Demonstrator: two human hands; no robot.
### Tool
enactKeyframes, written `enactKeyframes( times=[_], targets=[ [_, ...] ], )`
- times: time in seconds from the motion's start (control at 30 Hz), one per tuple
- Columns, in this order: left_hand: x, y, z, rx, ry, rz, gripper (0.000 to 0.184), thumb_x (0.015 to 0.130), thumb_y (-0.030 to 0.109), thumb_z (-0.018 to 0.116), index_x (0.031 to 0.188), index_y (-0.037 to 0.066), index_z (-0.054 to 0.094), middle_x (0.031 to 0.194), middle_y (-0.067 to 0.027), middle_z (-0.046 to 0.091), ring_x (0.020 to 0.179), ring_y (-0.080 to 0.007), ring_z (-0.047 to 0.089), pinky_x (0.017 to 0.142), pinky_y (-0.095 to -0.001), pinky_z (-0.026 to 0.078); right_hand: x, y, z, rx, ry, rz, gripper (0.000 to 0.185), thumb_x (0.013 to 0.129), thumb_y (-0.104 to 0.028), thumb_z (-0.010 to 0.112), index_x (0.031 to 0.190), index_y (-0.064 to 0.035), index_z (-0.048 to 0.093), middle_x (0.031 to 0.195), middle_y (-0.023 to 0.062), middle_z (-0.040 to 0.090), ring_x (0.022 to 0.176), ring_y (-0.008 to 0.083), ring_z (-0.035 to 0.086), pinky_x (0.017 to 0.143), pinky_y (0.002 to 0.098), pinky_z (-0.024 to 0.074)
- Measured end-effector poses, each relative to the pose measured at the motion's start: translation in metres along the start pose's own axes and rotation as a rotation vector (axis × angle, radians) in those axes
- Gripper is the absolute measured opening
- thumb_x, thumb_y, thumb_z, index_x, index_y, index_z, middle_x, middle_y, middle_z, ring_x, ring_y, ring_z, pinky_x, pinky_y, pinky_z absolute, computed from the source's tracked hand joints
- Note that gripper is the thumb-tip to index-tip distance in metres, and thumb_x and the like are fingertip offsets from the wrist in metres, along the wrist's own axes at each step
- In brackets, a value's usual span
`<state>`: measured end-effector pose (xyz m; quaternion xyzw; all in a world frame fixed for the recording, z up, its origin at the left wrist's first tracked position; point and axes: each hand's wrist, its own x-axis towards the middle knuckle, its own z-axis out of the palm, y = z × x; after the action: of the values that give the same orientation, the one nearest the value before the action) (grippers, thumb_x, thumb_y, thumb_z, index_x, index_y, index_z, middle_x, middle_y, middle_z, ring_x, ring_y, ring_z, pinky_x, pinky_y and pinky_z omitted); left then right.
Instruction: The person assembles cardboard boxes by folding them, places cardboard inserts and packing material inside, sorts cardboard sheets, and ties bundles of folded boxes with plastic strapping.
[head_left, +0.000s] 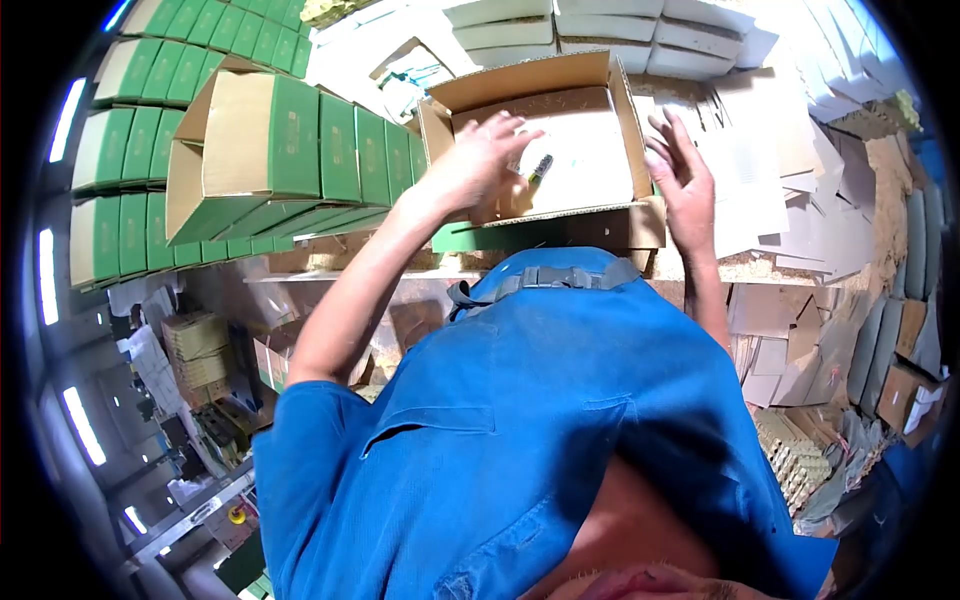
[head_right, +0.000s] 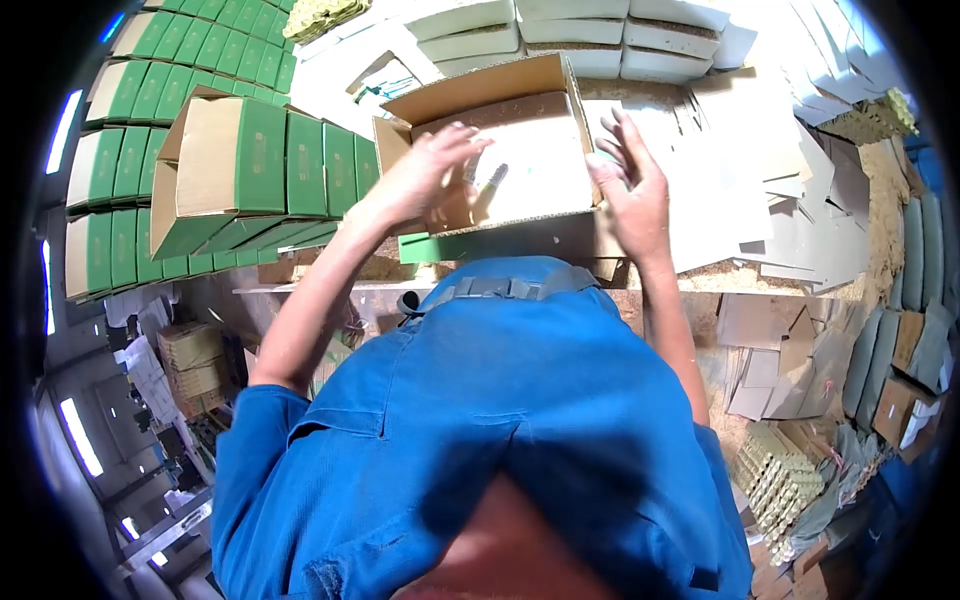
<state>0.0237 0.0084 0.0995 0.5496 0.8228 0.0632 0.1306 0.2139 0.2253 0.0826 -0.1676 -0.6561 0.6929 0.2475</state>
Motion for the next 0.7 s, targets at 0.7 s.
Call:
enactKeyframes(
  times=[0.7],
  targets=[
    [-0.057, -0.048, 0.088, -0.975, 0.378, -0.37, 0.091, 0.075, 0.016, 0.079, 0.152, 0.023, 0.031, 0.153, -0.0178, 0.034, 0.141, -0.0263, 0.032, 0.116, -0.0357, 0.027, 0.059, 0.083, 0.024, -0.188, -0.343, 0.321, 0.09, 0.082, -0.011, 0.073, 0.153, -0.0018, 0.018, 0.138, 0.0188, 0.049, 0.119, 0.0246, 0.054, 0.102, 0.0318, 0.0433]
  ],
)
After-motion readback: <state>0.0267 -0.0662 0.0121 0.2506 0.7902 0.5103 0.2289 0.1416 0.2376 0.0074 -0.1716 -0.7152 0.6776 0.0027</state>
